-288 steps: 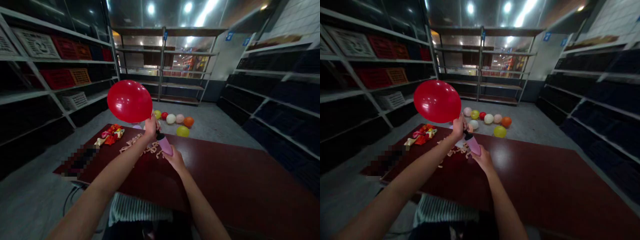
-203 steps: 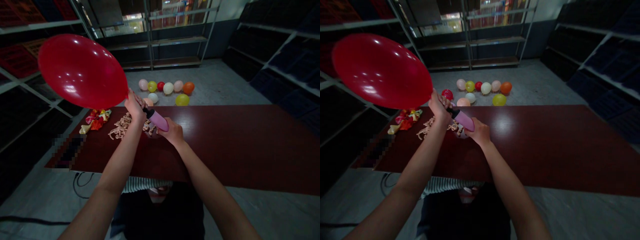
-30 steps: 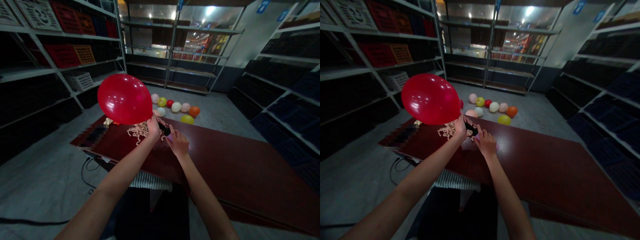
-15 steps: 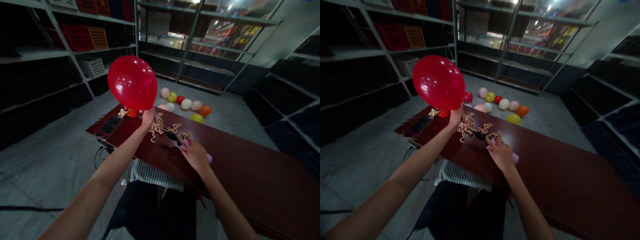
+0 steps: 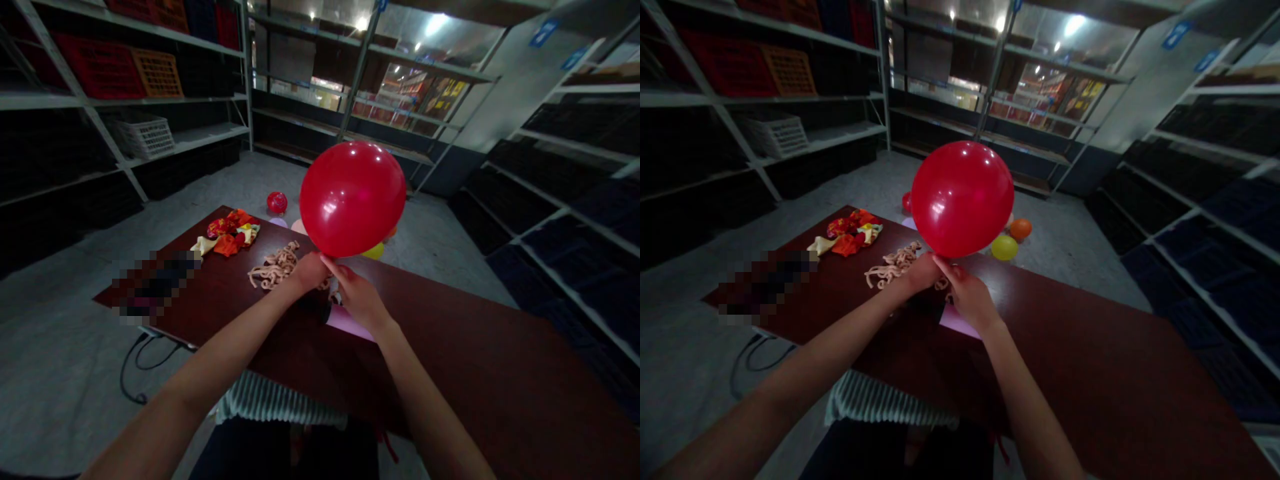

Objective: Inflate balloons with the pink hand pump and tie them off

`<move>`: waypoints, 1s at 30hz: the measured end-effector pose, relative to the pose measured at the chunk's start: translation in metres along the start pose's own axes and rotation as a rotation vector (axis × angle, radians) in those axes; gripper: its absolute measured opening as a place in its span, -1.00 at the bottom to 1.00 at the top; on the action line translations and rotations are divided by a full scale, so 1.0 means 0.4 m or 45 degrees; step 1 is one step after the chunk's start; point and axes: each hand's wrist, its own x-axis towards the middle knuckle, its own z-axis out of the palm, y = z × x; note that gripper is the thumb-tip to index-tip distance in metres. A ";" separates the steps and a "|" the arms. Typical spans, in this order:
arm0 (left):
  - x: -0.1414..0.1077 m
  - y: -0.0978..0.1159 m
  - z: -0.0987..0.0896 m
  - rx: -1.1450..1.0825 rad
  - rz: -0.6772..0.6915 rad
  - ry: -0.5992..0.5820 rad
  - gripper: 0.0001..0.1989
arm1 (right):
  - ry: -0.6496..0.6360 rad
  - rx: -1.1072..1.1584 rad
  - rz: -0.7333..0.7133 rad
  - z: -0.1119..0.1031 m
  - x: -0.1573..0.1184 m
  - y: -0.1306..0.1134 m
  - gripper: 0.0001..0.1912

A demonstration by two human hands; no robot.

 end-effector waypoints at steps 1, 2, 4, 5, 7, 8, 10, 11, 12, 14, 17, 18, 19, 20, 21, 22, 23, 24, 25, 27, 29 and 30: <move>0.009 0.006 0.006 0.092 0.029 -0.024 -0.82 | 0.028 -0.021 -0.007 -0.002 0.021 0.015 -0.26; 0.018 0.012 0.012 0.165 0.050 -0.026 -0.81 | 0.053 -0.048 -0.011 -0.003 0.038 0.029 -0.26; 0.033 0.019 0.018 0.260 0.066 -0.029 -0.76 | 0.078 -0.122 0.028 -0.005 0.061 0.053 -0.27; 0.039 0.021 0.020 0.289 0.065 -0.039 -0.75 | 0.061 -0.175 0.075 -0.004 0.065 0.063 -0.28; 0.043 0.023 0.023 0.353 0.069 -0.077 -0.75 | -0.016 -0.301 0.190 0.001 0.060 0.081 -0.33; 0.042 0.023 0.025 0.396 0.084 -0.108 -0.76 | -0.058 -0.363 0.241 0.005 0.053 0.089 -0.35; 0.035 0.019 0.028 0.477 0.155 -0.175 -0.78 | -0.098 -0.448 0.284 0.015 0.035 0.103 -0.41; 0.029 0.016 0.028 0.505 0.203 -0.196 -0.78 | -0.090 -0.464 0.287 0.019 0.026 0.110 -0.45; 0.022 0.013 0.027 0.523 0.242 -0.199 -0.78 | -0.066 -0.460 0.279 0.023 0.018 0.116 -0.49; 0.010 0.006 0.021 0.516 0.279 -0.165 -0.77 | -0.013 -0.402 0.240 0.026 0.007 0.126 -0.57; -0.001 0.003 0.004 0.463 0.246 -0.147 -0.75 | 0.006 -0.312 0.181 0.029 0.003 0.134 -0.65; -0.002 0.004 -0.002 0.454 0.237 -0.162 -0.77 | 0.001 -0.298 0.166 0.030 0.003 0.136 -0.66; -0.003 0.005 -0.005 0.458 0.240 -0.183 -0.78 | 0.000 -0.295 0.155 0.031 0.004 0.136 -0.67; -0.003 0.008 -0.008 0.474 0.256 -0.206 -0.78 | 0.006 -0.301 0.145 0.032 0.004 0.136 -0.69; -0.003 0.011 -0.008 0.498 0.281 -0.231 -0.76 | 0.015 -0.317 0.136 0.034 0.004 0.136 -0.70; -0.002 0.014 -0.007 0.521 0.308 -0.253 -0.73 | 0.027 -0.340 0.127 0.035 0.004 0.135 -0.71; -0.003 0.018 -0.006 0.534 0.327 -0.265 -0.69 | 0.044 -0.371 0.121 0.035 0.003 0.134 -0.72; -0.004 0.021 -0.005 0.527 0.339 -0.262 -0.66 | 0.067 -0.404 0.117 0.035 0.002 0.132 -0.73; -0.006 0.024 -0.004 0.502 0.338 -0.247 -0.65 | 0.098 -0.435 0.112 0.034 0.000 0.130 -0.73; -0.011 0.029 -0.005 0.431 0.330 -0.200 -0.64 | 0.180 -0.481 0.104 0.032 -0.002 0.127 -0.74; -0.016 0.033 -0.008 0.350 0.328 -0.147 -0.65 | 0.263 -0.500 0.104 0.031 -0.005 0.125 -0.74; -0.018 0.034 -0.010 0.299 0.332 -0.125 -0.65 | 0.294 -0.501 0.104 0.031 -0.006 0.125 -0.74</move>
